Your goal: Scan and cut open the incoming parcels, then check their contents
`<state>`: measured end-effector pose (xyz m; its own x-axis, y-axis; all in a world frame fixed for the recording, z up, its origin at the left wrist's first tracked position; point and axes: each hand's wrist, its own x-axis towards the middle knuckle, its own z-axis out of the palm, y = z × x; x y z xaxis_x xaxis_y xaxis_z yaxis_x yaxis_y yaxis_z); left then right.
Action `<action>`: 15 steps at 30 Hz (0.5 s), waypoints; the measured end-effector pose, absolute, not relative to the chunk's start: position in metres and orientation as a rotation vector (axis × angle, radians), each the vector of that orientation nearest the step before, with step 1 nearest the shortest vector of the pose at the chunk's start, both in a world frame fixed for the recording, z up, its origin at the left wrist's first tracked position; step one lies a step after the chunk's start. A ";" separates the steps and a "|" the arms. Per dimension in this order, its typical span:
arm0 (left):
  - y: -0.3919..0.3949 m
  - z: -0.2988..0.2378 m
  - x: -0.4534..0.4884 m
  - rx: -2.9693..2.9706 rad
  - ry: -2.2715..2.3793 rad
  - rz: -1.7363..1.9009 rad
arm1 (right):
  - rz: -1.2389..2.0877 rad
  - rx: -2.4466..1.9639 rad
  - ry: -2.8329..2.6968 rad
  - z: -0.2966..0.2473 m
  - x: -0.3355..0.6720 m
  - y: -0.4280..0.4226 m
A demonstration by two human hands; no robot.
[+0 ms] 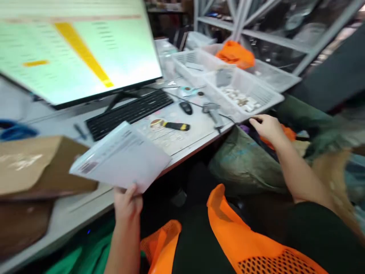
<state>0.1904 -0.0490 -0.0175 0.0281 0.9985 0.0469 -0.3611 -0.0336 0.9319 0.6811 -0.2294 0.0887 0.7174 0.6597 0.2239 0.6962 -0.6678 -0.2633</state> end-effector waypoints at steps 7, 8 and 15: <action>-0.065 -0.031 0.160 0.782 0.985 1.559 | -0.257 -2.558 -1.249 0.050 0.664 -0.136; -0.065 -0.030 0.160 0.759 0.982 1.554 | -0.219 -2.577 -1.250 0.044 0.665 -0.119; -0.064 -0.023 0.152 0.860 1.023 1.545 | 0.295 -2.156 -0.797 0.025 0.670 -0.041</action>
